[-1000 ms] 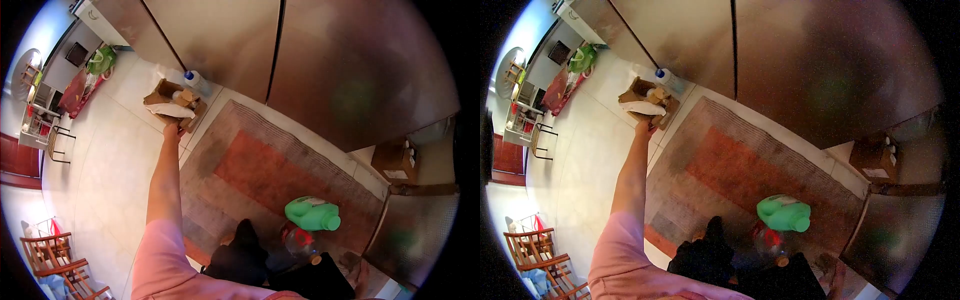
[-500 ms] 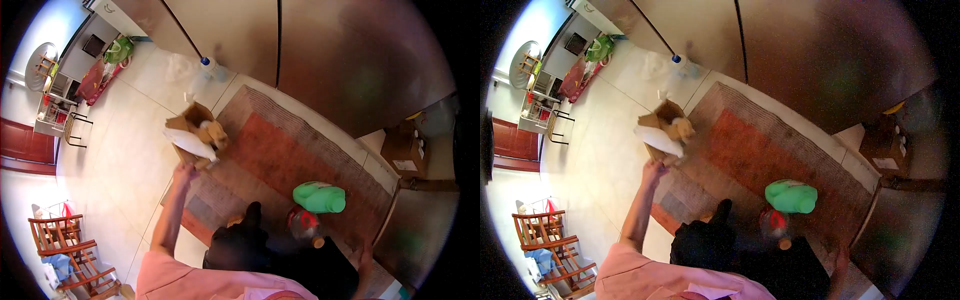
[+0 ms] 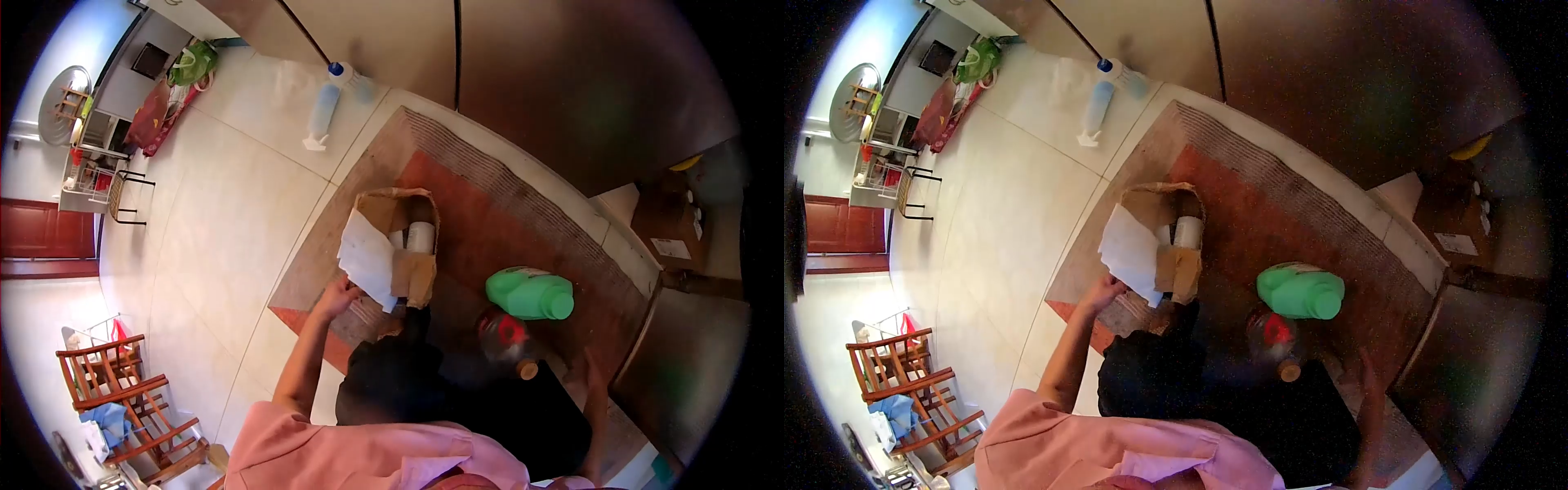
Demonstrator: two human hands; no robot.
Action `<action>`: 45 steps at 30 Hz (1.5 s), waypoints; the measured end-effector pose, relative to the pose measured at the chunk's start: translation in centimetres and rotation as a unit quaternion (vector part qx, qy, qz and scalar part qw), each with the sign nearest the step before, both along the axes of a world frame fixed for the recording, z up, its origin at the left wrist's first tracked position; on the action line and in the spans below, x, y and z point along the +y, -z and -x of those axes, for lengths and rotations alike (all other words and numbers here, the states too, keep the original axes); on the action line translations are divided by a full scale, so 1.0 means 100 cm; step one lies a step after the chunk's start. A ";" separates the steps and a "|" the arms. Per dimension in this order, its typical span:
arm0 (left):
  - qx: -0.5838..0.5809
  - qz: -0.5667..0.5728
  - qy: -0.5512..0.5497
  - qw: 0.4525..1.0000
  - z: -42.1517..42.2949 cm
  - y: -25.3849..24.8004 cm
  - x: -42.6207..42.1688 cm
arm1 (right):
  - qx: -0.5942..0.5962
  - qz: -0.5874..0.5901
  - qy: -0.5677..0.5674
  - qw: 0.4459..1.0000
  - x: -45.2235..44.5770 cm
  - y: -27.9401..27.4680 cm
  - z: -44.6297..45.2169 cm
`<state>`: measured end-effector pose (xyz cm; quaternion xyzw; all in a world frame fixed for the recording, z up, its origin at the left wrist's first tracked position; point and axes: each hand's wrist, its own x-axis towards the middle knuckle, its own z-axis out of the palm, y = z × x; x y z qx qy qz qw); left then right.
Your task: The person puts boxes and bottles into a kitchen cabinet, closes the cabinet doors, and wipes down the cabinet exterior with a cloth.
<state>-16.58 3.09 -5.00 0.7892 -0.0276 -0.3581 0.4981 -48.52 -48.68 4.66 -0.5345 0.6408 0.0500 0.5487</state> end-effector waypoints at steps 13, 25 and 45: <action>0.070 0.019 -0.239 0.968 -0.125 -0.034 0.014 | -0.131 -0.135 -0.140 0.972 -0.018 0.073 0.009; -0.038 -0.108 -0.325 0.939 -0.322 0.070 0.016 | 0.058 -0.020 -0.371 0.926 -0.023 0.020 -0.044; -0.152 0.087 -0.379 0.909 -0.338 -0.013 -0.016 | 0.109 0.022 -0.530 0.840 -0.028 -0.007 -0.034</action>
